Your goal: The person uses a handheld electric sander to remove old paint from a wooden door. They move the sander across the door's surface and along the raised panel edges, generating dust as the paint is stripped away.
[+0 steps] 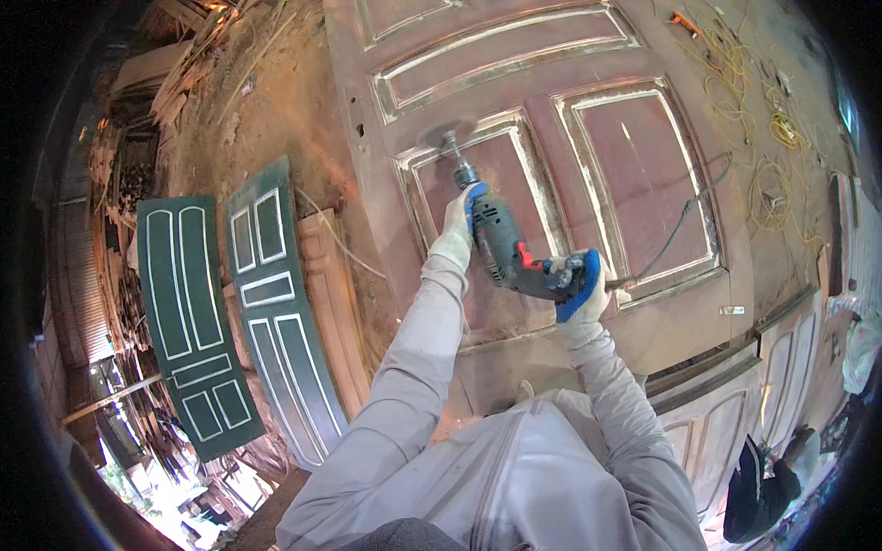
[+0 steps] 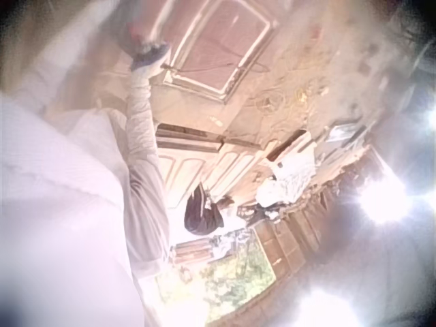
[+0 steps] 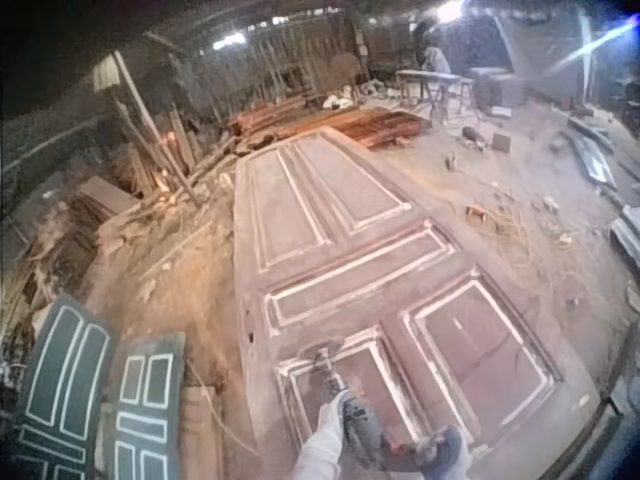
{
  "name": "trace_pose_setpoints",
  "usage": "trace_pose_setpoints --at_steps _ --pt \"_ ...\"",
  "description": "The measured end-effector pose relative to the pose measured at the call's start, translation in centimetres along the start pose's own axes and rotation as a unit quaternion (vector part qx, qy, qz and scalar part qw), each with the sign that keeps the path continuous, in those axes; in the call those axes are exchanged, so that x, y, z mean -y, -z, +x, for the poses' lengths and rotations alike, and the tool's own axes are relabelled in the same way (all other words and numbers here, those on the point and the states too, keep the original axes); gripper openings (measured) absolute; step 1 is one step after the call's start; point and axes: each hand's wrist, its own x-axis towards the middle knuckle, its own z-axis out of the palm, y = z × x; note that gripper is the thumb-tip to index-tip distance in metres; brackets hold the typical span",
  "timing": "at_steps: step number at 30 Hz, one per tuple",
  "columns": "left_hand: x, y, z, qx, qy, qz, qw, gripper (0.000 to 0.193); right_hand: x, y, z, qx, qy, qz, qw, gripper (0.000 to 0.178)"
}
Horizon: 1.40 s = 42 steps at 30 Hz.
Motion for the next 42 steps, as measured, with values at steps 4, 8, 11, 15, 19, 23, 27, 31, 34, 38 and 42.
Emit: trace_pose_setpoints --at_steps 4,8,11,15,19,23,27,31,34,38,42 --pt "0.2 -1.9 0.5 0.048 -0.017 0.090 0.995 0.026 -0.3 0.7 -1.3 0.000 0.037 0.046 0.998 0.033" --pt "-0.7 -0.7 0.9 0.016 -0.046 0.089 0.995 0.028 -1.4 -0.1 -0.5 -0.014 0.020 0.052 0.998 0.032" --pt "-1.6 3.0 0.7 -0.005 -0.019 0.027 0.999 0.027 -2.8 -1.5 -1.0 -0.017 -0.029 0.036 0.999 0.032" --pt "-2.8 6.7 0.7 -0.043 -0.006 -0.007 0.999 0.024 -3.8 -4.0 -1.0 -0.005 -0.086 0.072 0.994 0.034" --pt "-2.0 4.8 1.1 -0.003 0.033 -0.076 0.997 0.022 -1.9 -4.2 -0.9 0.009 -0.021 0.032 0.999 0.032" --pt "-0.1 -1.3 2.0 0.103 0.039 -0.089 0.990 0.020 1.1 -2.4 -0.3 -0.018 0.041 -0.028 0.999 0.032" --pt "1.4 -5.7 2.7 0.093 0.039 -0.012 0.995 0.020 3.8 -1.2 0.8 -0.045 0.070 0.015 0.996 0.030" --pt "1.9 -7.0 3.3 0.108 0.054 -0.003 0.993 0.020 5.5 -0.6 2.2 -0.075 0.056 0.041 0.995 0.026" --pt "1.7 -7.0 2.9 0.101 0.045 0.027 0.994 0.020 5.3 -0.2 2.3 -0.082 0.036 0.080 0.993 0.028" --pt "0.2 -6.9 1.6 0.083 0.051 0.080 0.992 0.020 3.6 0.0 0.1 -0.077 0.039 0.083 0.993 0.034" --pt "0.3 -6.5 -0.5 0.103 0.046 0.033 0.993 0.017 3.9 0.1 -1.5 -0.009 0.069 0.079 0.994 0.034"
